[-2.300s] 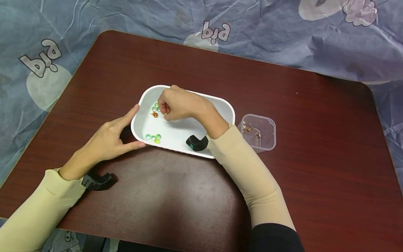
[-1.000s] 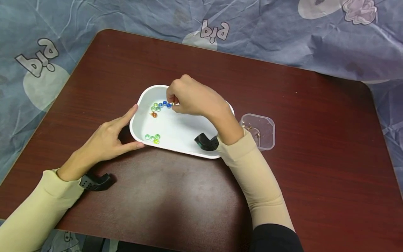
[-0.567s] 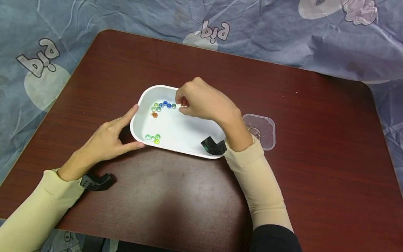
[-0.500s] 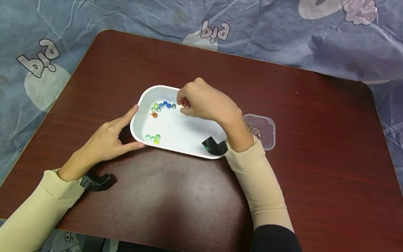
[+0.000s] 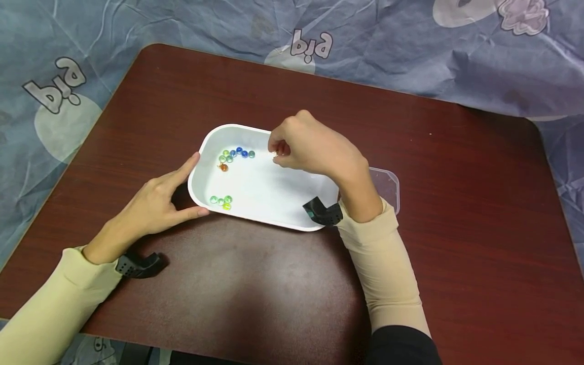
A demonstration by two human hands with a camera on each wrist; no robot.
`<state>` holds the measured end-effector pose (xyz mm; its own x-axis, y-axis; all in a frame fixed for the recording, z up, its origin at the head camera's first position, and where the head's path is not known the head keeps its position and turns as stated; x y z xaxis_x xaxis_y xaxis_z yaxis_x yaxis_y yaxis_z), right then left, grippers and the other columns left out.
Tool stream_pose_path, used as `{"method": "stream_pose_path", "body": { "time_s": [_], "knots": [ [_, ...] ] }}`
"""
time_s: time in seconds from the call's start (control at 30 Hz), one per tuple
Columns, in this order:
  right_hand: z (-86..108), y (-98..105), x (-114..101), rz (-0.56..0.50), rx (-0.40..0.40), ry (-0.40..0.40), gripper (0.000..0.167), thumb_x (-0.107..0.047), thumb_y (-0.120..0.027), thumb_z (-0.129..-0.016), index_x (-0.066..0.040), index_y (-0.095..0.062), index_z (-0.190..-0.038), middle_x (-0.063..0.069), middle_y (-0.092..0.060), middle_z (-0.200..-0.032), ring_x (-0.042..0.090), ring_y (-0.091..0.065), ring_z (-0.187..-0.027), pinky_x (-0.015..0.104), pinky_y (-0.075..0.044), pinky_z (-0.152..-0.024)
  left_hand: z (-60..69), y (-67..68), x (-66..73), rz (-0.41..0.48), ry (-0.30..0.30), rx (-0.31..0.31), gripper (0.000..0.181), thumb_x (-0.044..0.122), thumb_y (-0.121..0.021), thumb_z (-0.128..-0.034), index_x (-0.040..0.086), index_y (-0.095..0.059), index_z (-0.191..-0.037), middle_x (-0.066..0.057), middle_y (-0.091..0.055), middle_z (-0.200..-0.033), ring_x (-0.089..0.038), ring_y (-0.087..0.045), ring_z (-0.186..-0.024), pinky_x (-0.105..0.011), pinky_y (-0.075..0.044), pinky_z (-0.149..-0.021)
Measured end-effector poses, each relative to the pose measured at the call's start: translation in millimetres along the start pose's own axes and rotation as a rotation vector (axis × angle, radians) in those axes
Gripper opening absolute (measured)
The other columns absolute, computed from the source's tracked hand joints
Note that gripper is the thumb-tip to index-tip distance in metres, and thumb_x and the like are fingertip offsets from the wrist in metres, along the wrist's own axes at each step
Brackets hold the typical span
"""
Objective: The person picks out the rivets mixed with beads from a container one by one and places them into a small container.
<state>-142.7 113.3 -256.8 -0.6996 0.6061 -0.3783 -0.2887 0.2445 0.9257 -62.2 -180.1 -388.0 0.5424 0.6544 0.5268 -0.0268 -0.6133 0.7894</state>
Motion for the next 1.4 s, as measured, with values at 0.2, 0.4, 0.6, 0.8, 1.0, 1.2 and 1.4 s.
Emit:
{"method": "stream_pose_path", "body": {
  "time_s": [0.2, 0.4, 0.6, 0.8, 1.0, 1.2, 1.4],
  "knots": [
    [12.0, 11, 8, 0.02, 0.079, -0.001, 0.008, 0.003, -0.073, -0.081, -0.002, -0.076, -0.086, 0.003, -0.07, -0.076, 0.013, -0.061, -0.067, 0.028, -0.05, -0.064, -0.5, -0.1, 1.2, 0.007, -0.013, 0.009, 0.103, 0.076, -0.051, -0.0845, 0.008, -0.025, -0.157, -0.021, -0.051, -0.143, -0.035, -0.056, -0.124, -0.052, -0.047, -0.095],
    [20.9, 17, 13, 0.047, 0.123, 0.003, 0.011, 0.006, -0.073, -0.078, -0.002, -0.076, -0.085, 0.004, -0.07, -0.078, 0.013, -0.061, -0.067, 0.026, -0.049, -0.064, 0.1, 0.9, 1.4, 0.016, -0.005, 0.007, 0.103, 0.075, -0.053, -0.0844, 0.008, -0.025, -0.157, -0.021, -0.049, -0.144, -0.035, -0.054, -0.126, -0.052, -0.047, -0.096],
    [29.9, 19, 17, 0.047, 0.152, 0.014, 0.014, 0.009, -0.069, -0.077, -0.002, -0.075, -0.083, 0.005, -0.069, -0.077, 0.012, -0.06, -0.066, 0.021, -0.047, -0.062, 0.3, 0.7, 1.0, 0.013, -0.007, 0.012, 0.104, 0.077, -0.05, -0.0838, 0.007, -0.026, -0.157, -0.021, -0.048, -0.145, -0.035, -0.054, -0.126, -0.052, -0.047, -0.096],
    [38.6, 25, 20, 0.042, 0.201, 0.035, 0.016, 0.01, -0.073, -0.076, -0.004, -0.077, -0.082, 0.001, -0.07, -0.078, 0.011, -0.06, -0.064, 0.013, -0.043, -0.062, -0.4, 0.4, 0.2, 0.01, -0.008, 0.01, 0.103, 0.076, -0.051, -0.0842, 0.007, -0.026, -0.157, -0.022, -0.049, -0.144, -0.036, -0.054, -0.126, -0.053, -0.046, -0.096],
    [48.7, 31, 23, 0.058, 0.233, -0.036, 0.017, 0.01, -0.076, -0.075, -0.005, -0.077, -0.083, -0.001, -0.07, -0.078, 0.011, -0.056, -0.061, 0.012, -0.041, -0.057, -0.3, -0.2, -0.4, 0.01, -0.013, 0.009, 0.102, 0.076, -0.049, -0.0847, 0.009, -0.025, -0.157, -0.022, -0.049, -0.144, -0.036, -0.054, -0.125, -0.053, -0.046, -0.096],
    [57.0, 33, 26, 0.09, 0.234, -0.113, 0.016, 0.005, -0.076, -0.076, -0.007, -0.078, -0.086, -0.002, -0.071, -0.078, 0.012, -0.056, -0.059, 0.013, -0.039, -0.057, 0.0, -0.3, -0.2, 0.012, -0.014, 0.012, 0.102, 0.076, -0.05, -0.0845, 0.008, -0.026, -0.157, -0.023, -0.048, -0.145, -0.037, -0.053, -0.126, -0.054, -0.046, -0.097],
    [67.4, 36, 29, 0.086, 0.218, -0.186, 0.014, -0.002, -0.079, -0.077, -0.009, -0.079, -0.089, -0.001, -0.073, -0.082, 0.01, -0.054, -0.058, 0.014, -0.038, -0.055, -0.3, -0.1, 0.2, 0.01, -0.011, 0.012, 0.102, 0.076, -0.05, -0.0844, 0.009, -0.026, -0.157, -0.023, -0.049, -0.144, -0.037, -0.054, -0.125, -0.054, -0.046, -0.096]
  ]
}}
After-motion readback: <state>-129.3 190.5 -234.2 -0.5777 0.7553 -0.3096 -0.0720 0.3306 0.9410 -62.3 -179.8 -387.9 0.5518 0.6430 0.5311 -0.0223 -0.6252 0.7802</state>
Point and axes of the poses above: each hand's wrist, its own z-axis away from the middle knuckle, its own y-axis out of the back of the hand, x = y × z, the point moved 1 cm from there along -z, towards the middle knuckle
